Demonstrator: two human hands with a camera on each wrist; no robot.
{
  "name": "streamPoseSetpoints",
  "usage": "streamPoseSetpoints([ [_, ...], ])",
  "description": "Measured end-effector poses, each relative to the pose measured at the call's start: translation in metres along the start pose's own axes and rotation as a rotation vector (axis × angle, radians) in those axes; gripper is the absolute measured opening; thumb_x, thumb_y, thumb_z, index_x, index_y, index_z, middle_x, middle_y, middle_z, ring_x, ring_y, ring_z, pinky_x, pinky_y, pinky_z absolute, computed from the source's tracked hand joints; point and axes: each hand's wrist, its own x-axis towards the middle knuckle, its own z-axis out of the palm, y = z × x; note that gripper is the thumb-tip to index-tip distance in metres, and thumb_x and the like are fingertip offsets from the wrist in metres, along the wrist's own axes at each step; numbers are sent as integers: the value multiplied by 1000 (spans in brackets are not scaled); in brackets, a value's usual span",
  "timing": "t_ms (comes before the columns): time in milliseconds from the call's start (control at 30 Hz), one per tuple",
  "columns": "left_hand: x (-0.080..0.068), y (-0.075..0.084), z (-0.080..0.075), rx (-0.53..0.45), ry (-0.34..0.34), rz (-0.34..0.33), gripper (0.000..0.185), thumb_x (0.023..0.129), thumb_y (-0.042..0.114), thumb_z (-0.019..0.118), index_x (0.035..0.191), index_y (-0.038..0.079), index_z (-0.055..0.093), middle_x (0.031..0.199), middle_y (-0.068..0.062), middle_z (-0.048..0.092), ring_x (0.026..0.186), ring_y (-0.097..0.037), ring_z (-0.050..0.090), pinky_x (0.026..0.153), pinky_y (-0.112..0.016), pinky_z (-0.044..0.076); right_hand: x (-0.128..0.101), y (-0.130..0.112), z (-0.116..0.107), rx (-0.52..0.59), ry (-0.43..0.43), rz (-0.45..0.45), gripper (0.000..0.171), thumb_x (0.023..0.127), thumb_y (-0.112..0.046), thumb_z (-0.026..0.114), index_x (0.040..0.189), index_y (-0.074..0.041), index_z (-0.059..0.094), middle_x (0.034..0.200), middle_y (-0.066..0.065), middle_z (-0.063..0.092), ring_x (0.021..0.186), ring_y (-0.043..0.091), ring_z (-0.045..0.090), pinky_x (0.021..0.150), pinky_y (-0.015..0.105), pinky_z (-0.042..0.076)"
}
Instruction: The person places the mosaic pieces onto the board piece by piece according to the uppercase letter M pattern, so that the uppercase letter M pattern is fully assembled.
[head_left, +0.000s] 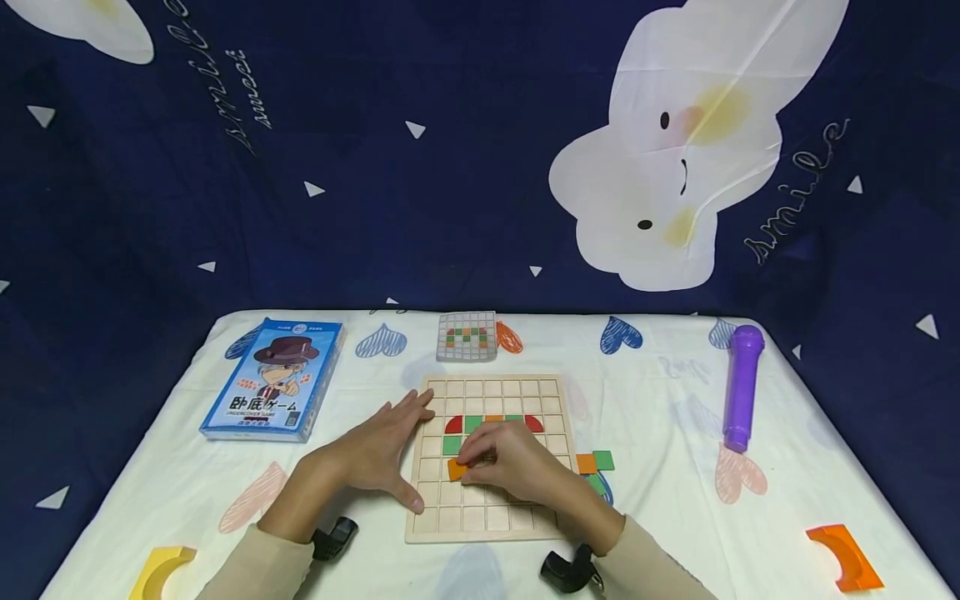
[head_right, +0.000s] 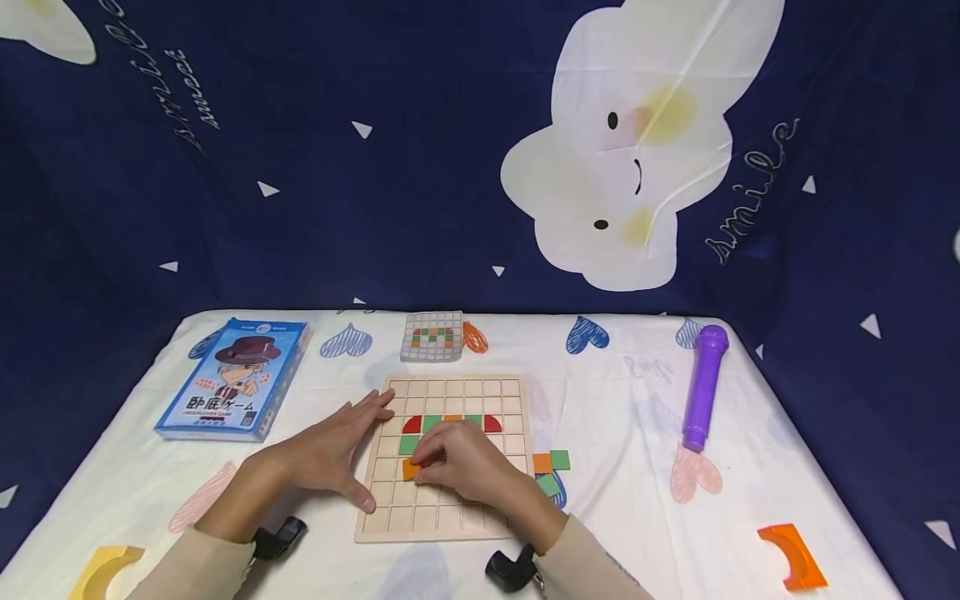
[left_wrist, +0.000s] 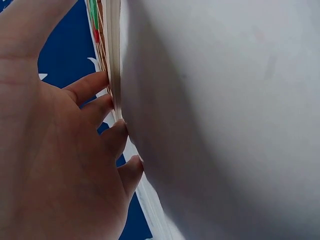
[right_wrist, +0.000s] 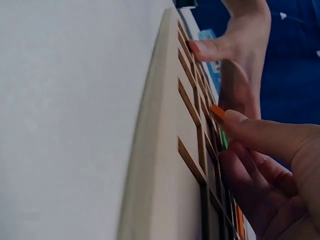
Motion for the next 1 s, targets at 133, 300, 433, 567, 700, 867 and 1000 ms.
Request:
streamPoseSetpoints([
  [133, 0, 0, -1, 1, -1, 2, 129, 51, 67, 93, 153, 8, 41, 173, -11, 16, 161, -39, 14, 130, -62, 17, 2, -3, 3, -54, -5, 14, 15, 84, -19, 84, 98, -13, 83, 98, -9, 76, 95, -1, 66, 88, 17, 57],
  [300, -1, 0, -1, -5, -3, 9, 130, 51, 66, 93, 154, 7, 39, 173, -11, 16, 161, -40, 14, 130, -63, 17, 4, -5, 6, -104, -10, 20, 15, 85, -22, 84, 98, -14, 83, 97, -10, 76, 95, -1, 66, 88, 17, 56],
  [433, -1, 1, -1, -9, -6, 8, 129, 52, 66, 93, 154, 7, 39, 173, -11, 16, 161, -39, 14, 130, -63, 16, 6, -6, 8, -138, -7, 22, 15, 85, -23, 84, 97, -16, 83, 96, -12, 76, 94, -1, 66, 89, 18, 56],
  [567, -1, 1, -1, -13, -5, 8, 128, 52, 66, 93, 153, 7, 40, 173, -11, 16, 161, -39, 14, 130, -63, 17, 7, -6, 8, -145, -4, 33, 14, 84, -23, 85, 97, -16, 83, 95, -12, 76, 95, -1, 66, 90, 18, 56],
  [700, -1, 1, -1, -14, -4, 11, 129, 52, 66, 93, 153, 7, 40, 173, -12, 17, 161, -39, 14, 130, -63, 17, 7, -5, 9, -148, 4, 38, 14, 83, -22, 85, 95, -16, 83, 94, -11, 76, 94, -1, 66, 88, 18, 55],
  [867, -1, 2, -1, -12, -1, 10, 131, 52, 66, 93, 155, 7, 38, 173, -12, 18, 161, -40, 15, 130, -63, 17, 7, -5, 9, -155, 10, 38, 14, 82, -22, 86, 94, -16, 83, 93, -11, 76, 93, -1, 66, 86, 16, 55],
  [1000, -2, 3, -2, -11, 3, 15, 135, 52, 65, 93, 156, 5, 34, 173, -13, 19, 160, -40, 15, 130, -62, 18, 8, -5, 9, -153, 7, 31, 14, 81, -22, 87, 94, -16, 83, 92, -11, 75, 93, -1, 66, 87, 16, 55],
])
